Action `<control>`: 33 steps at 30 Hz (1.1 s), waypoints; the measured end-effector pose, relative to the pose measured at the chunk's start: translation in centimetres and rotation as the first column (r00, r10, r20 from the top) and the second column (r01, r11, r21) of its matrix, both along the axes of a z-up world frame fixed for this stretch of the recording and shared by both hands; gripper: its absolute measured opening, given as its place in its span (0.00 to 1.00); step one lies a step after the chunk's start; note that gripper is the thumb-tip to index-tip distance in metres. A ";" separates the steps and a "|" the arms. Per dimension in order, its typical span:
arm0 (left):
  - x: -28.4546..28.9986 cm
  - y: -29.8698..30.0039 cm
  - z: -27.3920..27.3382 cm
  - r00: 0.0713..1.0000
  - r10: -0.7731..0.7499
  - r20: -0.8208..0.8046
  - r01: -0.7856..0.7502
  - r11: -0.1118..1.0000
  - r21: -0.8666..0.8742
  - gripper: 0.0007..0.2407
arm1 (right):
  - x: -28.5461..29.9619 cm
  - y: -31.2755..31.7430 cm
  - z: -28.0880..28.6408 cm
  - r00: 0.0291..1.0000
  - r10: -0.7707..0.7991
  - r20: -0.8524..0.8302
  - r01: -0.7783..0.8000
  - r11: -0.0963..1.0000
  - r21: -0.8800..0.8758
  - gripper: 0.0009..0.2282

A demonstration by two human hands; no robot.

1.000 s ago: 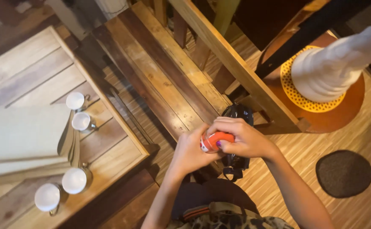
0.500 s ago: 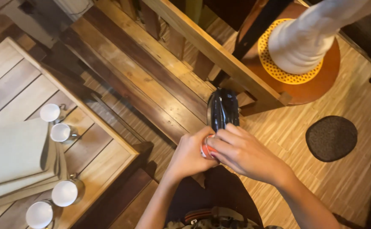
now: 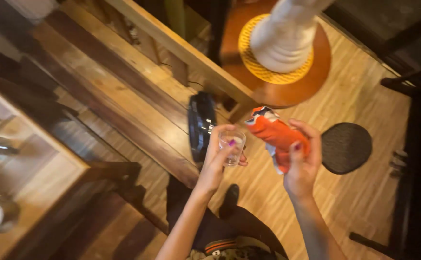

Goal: Cleaning a statue and various glassware with a cloth in a restaurant or bar.

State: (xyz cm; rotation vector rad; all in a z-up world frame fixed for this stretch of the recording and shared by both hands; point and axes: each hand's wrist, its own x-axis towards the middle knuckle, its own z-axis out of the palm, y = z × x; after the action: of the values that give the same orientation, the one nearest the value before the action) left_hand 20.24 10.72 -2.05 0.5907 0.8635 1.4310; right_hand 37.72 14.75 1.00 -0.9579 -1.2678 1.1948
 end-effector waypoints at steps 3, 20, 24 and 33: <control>6.3 0.3 0.2 0.994 -0.008 0.110 0.031 0.977 -0.213 0.13 | 4.8 -0.6 0.0 0.972 0.118 0.203 -0.138 0.987 0.087 0.21; 22.6 4.1 -0.8 0.988 -0.122 -0.100 0.108 0.985 -0.133 0.13 | 17.0 0.3 -2.6 0.955 -0.150 0.255 0.077 0.959 0.273 0.15; 24.4 7.3 -0.2 0.962 -0.232 -0.145 0.223 0.972 -0.080 0.12 | 18.7 3.4 -2.6 0.950 -0.255 0.179 0.275 0.956 -0.099 0.15; 28.2 18.7 -5.6 0.903 -0.308 -0.301 0.231 0.936 -0.264 0.14 | 21.6 17.1 -3.4 0.773 -0.250 0.583 0.081 0.951 0.299 0.17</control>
State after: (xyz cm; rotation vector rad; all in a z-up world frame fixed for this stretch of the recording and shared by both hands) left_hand 48.41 29.41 -7.69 0.7662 1.1476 0.9753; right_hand 59.33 31.81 -2.36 -1.2888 -1.7577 0.5511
